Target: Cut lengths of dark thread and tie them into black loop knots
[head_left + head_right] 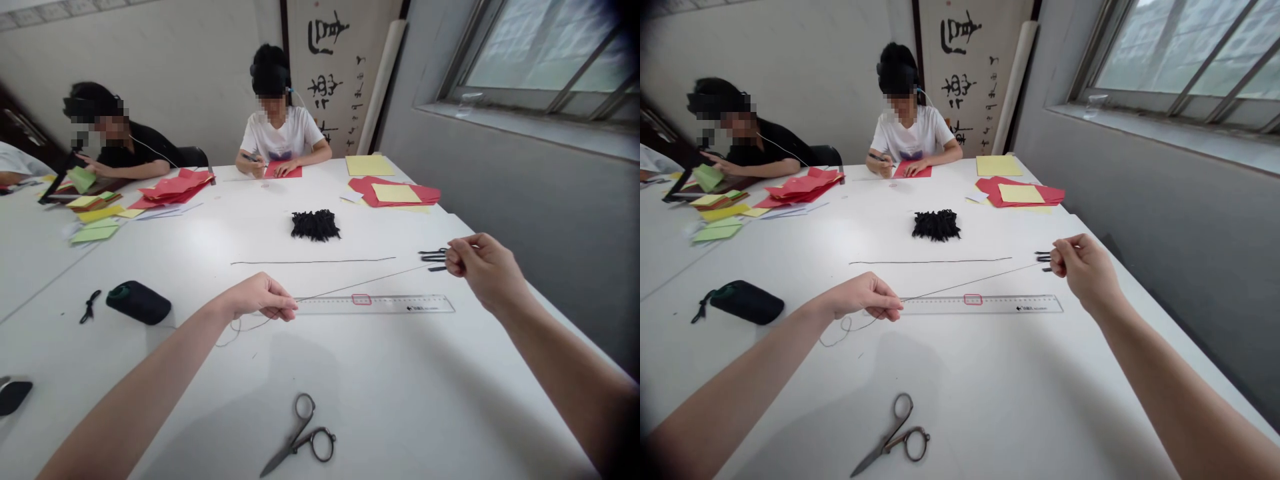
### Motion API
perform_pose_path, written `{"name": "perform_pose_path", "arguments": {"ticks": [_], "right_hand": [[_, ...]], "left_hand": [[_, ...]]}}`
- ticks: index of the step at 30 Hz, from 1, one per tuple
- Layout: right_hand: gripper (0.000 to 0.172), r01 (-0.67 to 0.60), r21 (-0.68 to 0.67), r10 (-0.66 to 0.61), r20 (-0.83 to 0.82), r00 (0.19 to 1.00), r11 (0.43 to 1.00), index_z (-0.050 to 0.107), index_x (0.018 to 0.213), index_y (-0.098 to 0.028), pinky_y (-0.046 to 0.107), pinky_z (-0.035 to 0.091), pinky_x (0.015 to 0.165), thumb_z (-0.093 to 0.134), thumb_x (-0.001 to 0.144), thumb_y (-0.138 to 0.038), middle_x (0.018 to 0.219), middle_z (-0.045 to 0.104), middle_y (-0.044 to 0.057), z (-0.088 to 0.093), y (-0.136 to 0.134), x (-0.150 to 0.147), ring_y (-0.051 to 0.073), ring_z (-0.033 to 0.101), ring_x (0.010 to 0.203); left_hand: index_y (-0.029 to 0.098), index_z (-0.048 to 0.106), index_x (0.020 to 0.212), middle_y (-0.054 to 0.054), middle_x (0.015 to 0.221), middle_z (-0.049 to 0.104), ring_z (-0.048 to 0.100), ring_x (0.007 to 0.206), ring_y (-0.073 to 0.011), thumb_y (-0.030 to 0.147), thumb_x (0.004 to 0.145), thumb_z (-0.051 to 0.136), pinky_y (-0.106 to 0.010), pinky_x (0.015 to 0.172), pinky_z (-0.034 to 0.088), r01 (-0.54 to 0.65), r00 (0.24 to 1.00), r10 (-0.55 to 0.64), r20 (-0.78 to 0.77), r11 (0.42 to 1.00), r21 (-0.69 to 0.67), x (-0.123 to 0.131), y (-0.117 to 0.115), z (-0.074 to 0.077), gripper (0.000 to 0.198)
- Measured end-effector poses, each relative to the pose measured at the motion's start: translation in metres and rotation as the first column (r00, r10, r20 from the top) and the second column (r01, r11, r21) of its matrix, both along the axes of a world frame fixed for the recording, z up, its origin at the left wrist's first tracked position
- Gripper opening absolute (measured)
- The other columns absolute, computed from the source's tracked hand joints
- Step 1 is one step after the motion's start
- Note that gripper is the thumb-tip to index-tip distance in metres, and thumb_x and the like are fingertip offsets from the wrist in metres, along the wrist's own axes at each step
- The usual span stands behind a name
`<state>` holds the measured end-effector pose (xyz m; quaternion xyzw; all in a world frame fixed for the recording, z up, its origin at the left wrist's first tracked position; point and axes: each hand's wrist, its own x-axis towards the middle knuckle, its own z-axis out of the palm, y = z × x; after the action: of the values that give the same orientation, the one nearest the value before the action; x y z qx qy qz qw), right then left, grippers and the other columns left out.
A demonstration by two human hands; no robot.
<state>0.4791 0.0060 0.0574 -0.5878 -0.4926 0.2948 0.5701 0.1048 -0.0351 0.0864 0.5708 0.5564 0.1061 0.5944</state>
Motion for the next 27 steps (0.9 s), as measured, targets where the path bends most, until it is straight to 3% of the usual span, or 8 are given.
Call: {"name": "perform_pose_path", "arguments": {"ticks": [15, 27], "right_hand": [[0.013, 0.179, -0.046, -0.179, 0.006, 0.984, 0.983, 0.047, 0.072, -0.017, 0.020, 0.036, 0.042, 0.055, 0.081, -0.011, 0.054, 0.049, -0.005, -0.032, 0.011, 0.050, 0.005, 0.043, 0.041], [0.016, 0.215, -0.142, -0.206, 0.078, 0.975, 0.966, 0.045, 0.071, -0.021, 0.026, 0.038, 0.050, 0.055, 0.080, -0.012, 0.058, 0.049, -0.003, -0.025, 0.001, 0.049, 0.008, 0.043, 0.045]], "left_hand": [[0.015, 0.075, 0.077, -0.010, 0.084, 0.075, 0.070, 0.082, -0.0203, 0.040, 0.065, 0.077, -0.026, 0.073, 0.053, 0.003, 1.000, -0.004, -0.006, 0.992, -0.125, -0.012, 0.006, -0.026, 0.028], [0.015, 0.075, 0.077, -0.011, 0.080, 0.075, 0.070, 0.079, -0.0200, 0.039, 0.061, 0.078, -0.026, 0.072, 0.053, -0.028, 0.999, 0.032, 0.016, 0.984, -0.176, -0.013, 0.001, -0.032, 0.029]]}}
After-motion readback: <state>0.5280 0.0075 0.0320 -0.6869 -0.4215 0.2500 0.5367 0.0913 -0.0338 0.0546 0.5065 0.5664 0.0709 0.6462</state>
